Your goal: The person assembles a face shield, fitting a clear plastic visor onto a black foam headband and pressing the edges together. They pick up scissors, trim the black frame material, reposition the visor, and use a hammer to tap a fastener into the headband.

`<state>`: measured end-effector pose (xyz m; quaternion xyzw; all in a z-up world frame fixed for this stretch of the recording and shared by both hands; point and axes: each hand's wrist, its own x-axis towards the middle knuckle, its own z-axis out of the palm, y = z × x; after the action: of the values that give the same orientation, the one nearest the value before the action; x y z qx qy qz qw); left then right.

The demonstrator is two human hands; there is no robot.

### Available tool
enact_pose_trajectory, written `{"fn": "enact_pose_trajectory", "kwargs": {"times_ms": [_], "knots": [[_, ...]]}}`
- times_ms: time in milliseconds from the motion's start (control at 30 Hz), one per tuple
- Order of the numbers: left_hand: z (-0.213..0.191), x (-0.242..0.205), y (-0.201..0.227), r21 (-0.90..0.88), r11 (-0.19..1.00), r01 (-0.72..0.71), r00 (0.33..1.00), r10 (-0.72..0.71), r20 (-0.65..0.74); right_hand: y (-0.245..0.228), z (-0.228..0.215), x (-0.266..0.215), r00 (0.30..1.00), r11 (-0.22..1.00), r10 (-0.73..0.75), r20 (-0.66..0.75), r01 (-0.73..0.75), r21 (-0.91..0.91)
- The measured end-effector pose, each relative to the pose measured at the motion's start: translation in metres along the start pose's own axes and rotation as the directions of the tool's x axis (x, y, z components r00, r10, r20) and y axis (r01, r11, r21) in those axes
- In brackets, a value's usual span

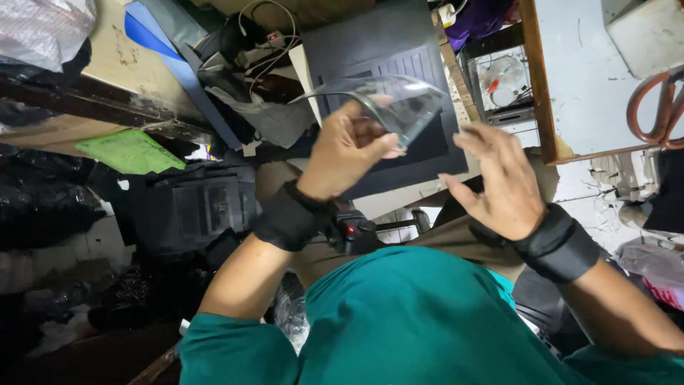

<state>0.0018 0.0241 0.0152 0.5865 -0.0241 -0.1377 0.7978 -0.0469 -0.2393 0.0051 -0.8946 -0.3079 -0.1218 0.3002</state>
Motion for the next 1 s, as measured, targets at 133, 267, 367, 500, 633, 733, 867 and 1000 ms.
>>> {"fn": "enact_pose_trajectory", "kwargs": {"times_ms": [133,267,367,500,633,733,867,1000], "knots": [[0.018,-0.009,-0.011,-0.043,0.997,-0.063,0.990,0.068,0.121,-0.007,0.011,0.024,0.975,0.977,-0.147,-0.168,0.117,-0.178],[0.001,-0.015,0.017,0.481,0.791,-0.377,0.919,0.258,0.297,-0.004,-0.003,0.019,0.988,0.996,-0.075,-0.139,0.067,-0.060],[-0.023,-0.024,0.039,0.649,0.699,-0.300,0.910,0.414,-0.025,-0.011,-0.024,0.020,0.981,0.993,0.058,-0.185,-0.038,0.109],[-0.071,-0.030,0.012,0.679,0.703,-0.211,0.932,0.354,-0.077,-0.008,-0.026,0.010,0.975,0.965,0.189,-0.116,-0.162,0.206],[-0.092,-0.027,-0.023,0.528,0.842,-0.113,0.989,0.145,-0.018,0.005,-0.014,0.006,0.983,0.944,0.183,-0.005,-0.174,0.282],[-0.100,-0.024,-0.036,0.475,0.878,-0.049,0.997,0.074,-0.034,0.007,-0.011,0.007,0.983,0.938,0.172,0.056,-0.181,0.296],[-0.096,-0.020,-0.033,0.566,0.825,-0.001,0.999,0.021,-0.030,0.018,-0.003,0.002,0.965,0.904,0.232,0.122,-0.261,0.339],[-0.095,-0.022,-0.052,0.396,0.912,0.110,0.994,-0.095,-0.057,0.028,0.013,-0.005,0.920,0.863,0.361,0.154,-0.392,0.319]]}}
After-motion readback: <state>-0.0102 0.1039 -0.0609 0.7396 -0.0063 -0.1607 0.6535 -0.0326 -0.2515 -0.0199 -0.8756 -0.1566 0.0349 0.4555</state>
